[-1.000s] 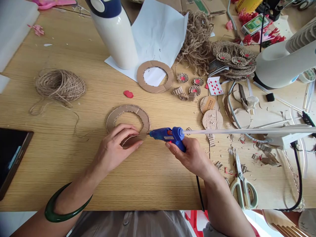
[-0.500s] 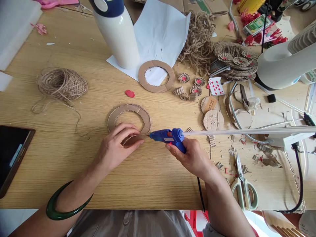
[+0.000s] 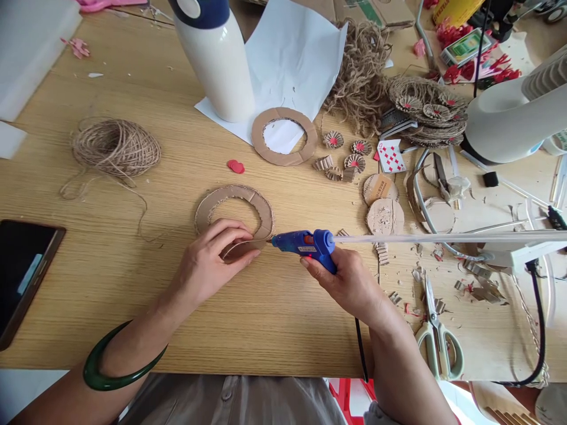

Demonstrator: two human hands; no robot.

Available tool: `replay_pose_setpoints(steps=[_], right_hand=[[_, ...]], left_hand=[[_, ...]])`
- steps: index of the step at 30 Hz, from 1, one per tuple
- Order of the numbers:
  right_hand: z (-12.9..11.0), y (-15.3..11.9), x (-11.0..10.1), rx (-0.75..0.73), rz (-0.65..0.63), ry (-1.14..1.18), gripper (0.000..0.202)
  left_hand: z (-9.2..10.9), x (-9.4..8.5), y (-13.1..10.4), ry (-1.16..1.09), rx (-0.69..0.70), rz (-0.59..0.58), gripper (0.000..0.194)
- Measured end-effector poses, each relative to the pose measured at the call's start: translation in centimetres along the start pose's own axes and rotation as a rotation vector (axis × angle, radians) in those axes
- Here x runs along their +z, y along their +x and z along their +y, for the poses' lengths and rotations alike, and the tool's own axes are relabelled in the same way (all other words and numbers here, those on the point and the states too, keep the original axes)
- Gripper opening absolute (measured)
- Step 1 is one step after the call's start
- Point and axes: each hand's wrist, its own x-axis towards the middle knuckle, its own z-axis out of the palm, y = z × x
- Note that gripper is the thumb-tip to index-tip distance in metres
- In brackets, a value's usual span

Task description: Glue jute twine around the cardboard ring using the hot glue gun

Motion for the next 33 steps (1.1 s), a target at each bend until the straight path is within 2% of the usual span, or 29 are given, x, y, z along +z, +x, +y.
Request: replay_pose_setpoints(steps=[5, 10, 26, 29, 33], right_hand=[[0.05, -0.02, 0.04, -0.02, -0.005, -0.019, 0.051], [-0.22, -0.06, 0.09, 0.022, 0.018, -0.003, 0.052], [0.3, 0.03, 0.04, 0.027, -0.028, 0.038, 0.055], [0.52, 0.07, -0.22, 0.074, -0.001, 0.078, 0.057], [0.46, 0.08, -0.36, 0.066, 0.021, 0.096, 0.059]], left_hand=[[0.04, -0.05, 0.08, -0.008, 0.0, 0.001, 0.013], [0.08, -0.06, 0.1, -0.001, 0.007, 0.008, 0.014], [0.12, -0.13, 0.1, -0.005, 0.006, -0.004, 0.016], [0.23, -0.24, 0.14, -0.008, 0.008, 0.0, 0.017], [0.28, -0.34, 0.17, -0.006, 0.029, 0.012, 0.011]])
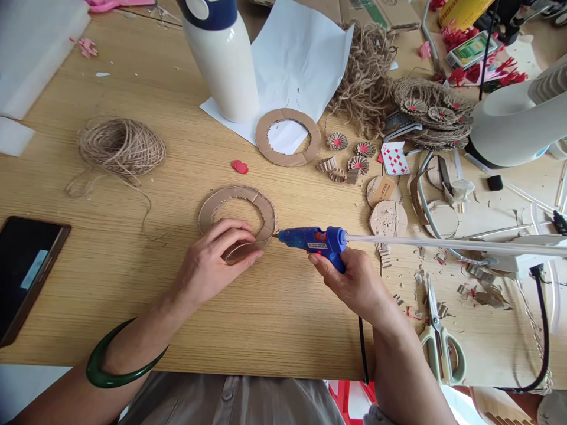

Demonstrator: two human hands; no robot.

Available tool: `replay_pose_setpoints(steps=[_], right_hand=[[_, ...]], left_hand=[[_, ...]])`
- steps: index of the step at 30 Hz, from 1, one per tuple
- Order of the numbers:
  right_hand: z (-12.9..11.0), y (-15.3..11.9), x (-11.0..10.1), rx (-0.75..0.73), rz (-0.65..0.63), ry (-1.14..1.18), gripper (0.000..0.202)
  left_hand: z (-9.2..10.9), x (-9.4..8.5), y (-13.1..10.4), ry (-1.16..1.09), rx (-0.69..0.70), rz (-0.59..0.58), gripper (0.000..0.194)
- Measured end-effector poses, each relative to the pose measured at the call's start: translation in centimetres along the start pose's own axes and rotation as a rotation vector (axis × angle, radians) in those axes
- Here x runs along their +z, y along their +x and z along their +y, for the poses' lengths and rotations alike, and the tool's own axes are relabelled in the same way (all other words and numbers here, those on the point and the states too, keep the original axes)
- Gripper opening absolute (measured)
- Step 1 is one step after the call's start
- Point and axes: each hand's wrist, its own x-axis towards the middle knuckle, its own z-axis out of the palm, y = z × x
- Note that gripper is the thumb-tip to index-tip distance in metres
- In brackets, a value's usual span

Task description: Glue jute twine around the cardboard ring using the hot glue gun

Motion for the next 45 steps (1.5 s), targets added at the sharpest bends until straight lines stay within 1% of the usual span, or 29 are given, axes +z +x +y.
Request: replay_pose_setpoints(steps=[5, 9, 20, 29, 35, 39, 45], right_hand=[[-0.34, 0.08, 0.31, -0.019, -0.04, 0.007, 0.059], [-0.42, 0.13, 0.46, -0.032, -0.061, -0.006, 0.057], [-0.74, 0.01, 0.44, -0.019, -0.041, -0.028, 0.058], [-0.85, -0.23, 0.34, -0.017, -0.072, -0.025, 0.055], [-0.78, -0.17, 0.24, 0.002, -0.063, -0.017, 0.058], [-0.53, -0.04, 0.43, -0.02, -0.067, -0.003, 0.055], [-0.26, -0.09, 0.54, -0.037, -0.067, -0.042, 0.054]], left_hand=[[-0.04, 0.05, 0.01, 0.024, 0.03, -0.022, 0.009], [0.06, 0.07, 0.03, 0.015, 0.027, -0.028, 0.007], [0.13, 0.15, -0.01, -0.017, 0.018, -0.034, 0.008], [0.2, 0.08, 0.01, -0.012, 0.024, -0.027, 0.009], [0.1, 0.12, 0.02, -0.012, 0.024, -0.038, 0.007], [-0.02, 0.19, -0.01, -0.023, 0.033, -0.036, 0.007], [-0.01, 0.24, -0.01, -0.025, 0.026, -0.023, 0.006]])
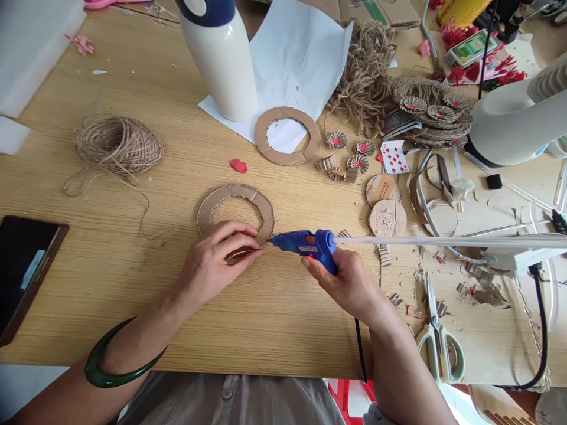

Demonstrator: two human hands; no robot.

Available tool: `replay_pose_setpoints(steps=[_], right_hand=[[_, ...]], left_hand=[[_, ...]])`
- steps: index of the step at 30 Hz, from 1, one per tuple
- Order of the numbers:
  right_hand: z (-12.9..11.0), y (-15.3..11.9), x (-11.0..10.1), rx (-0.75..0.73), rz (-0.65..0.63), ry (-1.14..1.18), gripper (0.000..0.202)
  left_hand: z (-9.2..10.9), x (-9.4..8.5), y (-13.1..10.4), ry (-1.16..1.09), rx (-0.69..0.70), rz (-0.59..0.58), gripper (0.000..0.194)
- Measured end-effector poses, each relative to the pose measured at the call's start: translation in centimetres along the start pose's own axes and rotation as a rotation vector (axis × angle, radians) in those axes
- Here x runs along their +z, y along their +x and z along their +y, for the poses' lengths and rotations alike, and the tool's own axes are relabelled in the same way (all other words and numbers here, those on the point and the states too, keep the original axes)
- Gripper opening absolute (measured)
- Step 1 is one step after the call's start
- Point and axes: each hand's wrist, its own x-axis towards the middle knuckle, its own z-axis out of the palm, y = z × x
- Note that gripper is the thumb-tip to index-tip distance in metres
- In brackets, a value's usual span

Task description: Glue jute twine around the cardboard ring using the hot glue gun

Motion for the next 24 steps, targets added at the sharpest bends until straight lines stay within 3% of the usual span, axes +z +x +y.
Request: replay_pose_setpoints(steps=[5, 10, 16, 19, 21, 24], right_hand=[[0.2, 0.0, -0.1, -0.005, 0.023, 0.107, 0.056], [0.4, 0.9, -0.1, -0.037, 0.088, 0.395, 0.05], [0.6, 2.4, 0.0, -0.12, 0.105, 0.744, 0.042], [0.9, 2.9, 0.1, -0.133, 0.11, 0.844, 0.042], [1.0, 3.0, 0.3, -0.149, 0.138, 0.845, 0.045], [0.9, 2.9, 0.9, -0.216, 0.174, 0.801, 0.047]], left_hand=[[0.0, 0.0, 0.0, 0.006, 0.01, 0.002, 0.004], [0.0, 0.1, 0.0, -0.016, 0.033, 0.038, 0.01], [0.1, -0.8, 0.2, -0.035, 0.087, 0.242, 0.003], [0.5, -1.4, 0.2, -0.054, 0.135, 0.323, 0.01], [1.3, -1.6, 0.2, -0.123, 0.134, 0.28, 0.011], [3.1, -1.3, 0.2, -0.297, 0.049, 0.077, 0.012]])
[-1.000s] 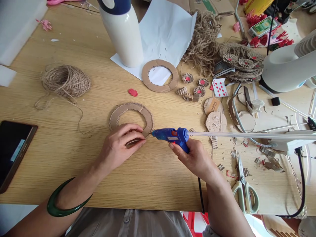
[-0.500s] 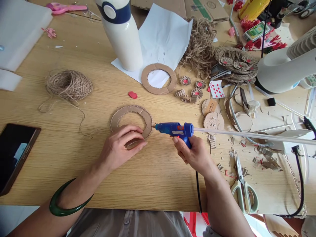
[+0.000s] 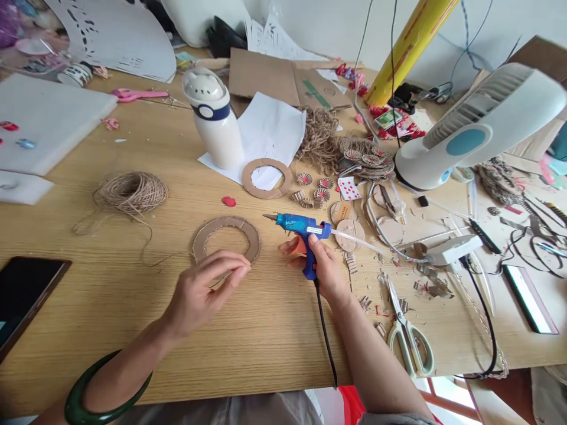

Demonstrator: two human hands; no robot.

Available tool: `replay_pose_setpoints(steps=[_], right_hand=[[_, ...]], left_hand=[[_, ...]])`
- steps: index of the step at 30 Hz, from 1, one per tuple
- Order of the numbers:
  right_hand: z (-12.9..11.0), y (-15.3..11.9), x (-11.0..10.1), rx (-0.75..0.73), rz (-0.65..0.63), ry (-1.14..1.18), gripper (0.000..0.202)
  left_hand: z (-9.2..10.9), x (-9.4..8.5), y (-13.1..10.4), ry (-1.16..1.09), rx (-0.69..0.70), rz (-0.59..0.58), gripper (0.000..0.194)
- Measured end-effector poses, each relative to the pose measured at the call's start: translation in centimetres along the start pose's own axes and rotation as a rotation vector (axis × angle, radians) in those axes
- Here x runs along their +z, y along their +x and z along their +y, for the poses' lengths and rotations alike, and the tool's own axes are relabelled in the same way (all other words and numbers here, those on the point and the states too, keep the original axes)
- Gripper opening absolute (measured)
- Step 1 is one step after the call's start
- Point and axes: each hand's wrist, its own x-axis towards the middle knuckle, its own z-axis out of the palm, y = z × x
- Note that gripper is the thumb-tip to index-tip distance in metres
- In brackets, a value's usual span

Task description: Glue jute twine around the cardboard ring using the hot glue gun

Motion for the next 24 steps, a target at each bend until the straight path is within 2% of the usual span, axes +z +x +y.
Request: replay_pose_setpoints(steps=[2, 5, 8, 10, 14, 17, 20, 21, 23, 24], right_hand=[[0.2, -0.3, 0.6, -0.039, -0.007, -0.044, 0.051], [0.6, -0.9, 1.5, -0.051, -0.008, -0.105, 0.054], [1.1, -1.5, 2.4, -0.086, 0.002, -0.142, 0.057], [1.4, -1.7, 2.8, -0.108, 0.007, -0.156, 0.06], [1.3, -1.7, 3.0, -0.124, 0.018, -0.281, 0.073], [-0.1, -2.4, 2.5, -0.143, 0.049, -0.429, 0.071], [-2.7, -4.4, 1.6, -0.179, 0.064, -0.587, 0.056], [-3.5, -5.2, 1.3, -0.275, 0.169, -0.69, 0.053], [-4.9, -6.6, 0.9, -0.559, 0.35, -0.928, 0.041], [-5.2, -7.1, 0.7, -0.65, 0.401, -1.062, 0.031]], left_hand=[[1.1, 0.9, 0.1, -0.123, -0.162, -0.12, 0.013], [2.1, 2.7, 0.5, -0.385, -0.418, -0.23, 0.026], [2.5, 4.8, 1.2, -0.72, -0.489, -0.292, 0.033], [2.7, 6.3, 1.5, -0.828, -0.479, -0.238, 0.029], [3.0, 8.7, 1.6, -0.885, -0.509, 0.017, 0.031], [2.6, 9.0, 1.5, -0.897, -0.529, 0.08, 0.036], [1.9, 8.1, 1.6, -0.902, -0.548, 0.124, 0.033], [1.7, 7.8, 1.6, -0.906, -0.554, 0.14, 0.032], [1.6, 7.3, 1.5, -0.927, -0.557, 0.155, 0.033], [1.6, 7.2, 1.5, -0.943, -0.553, 0.151, 0.034]])
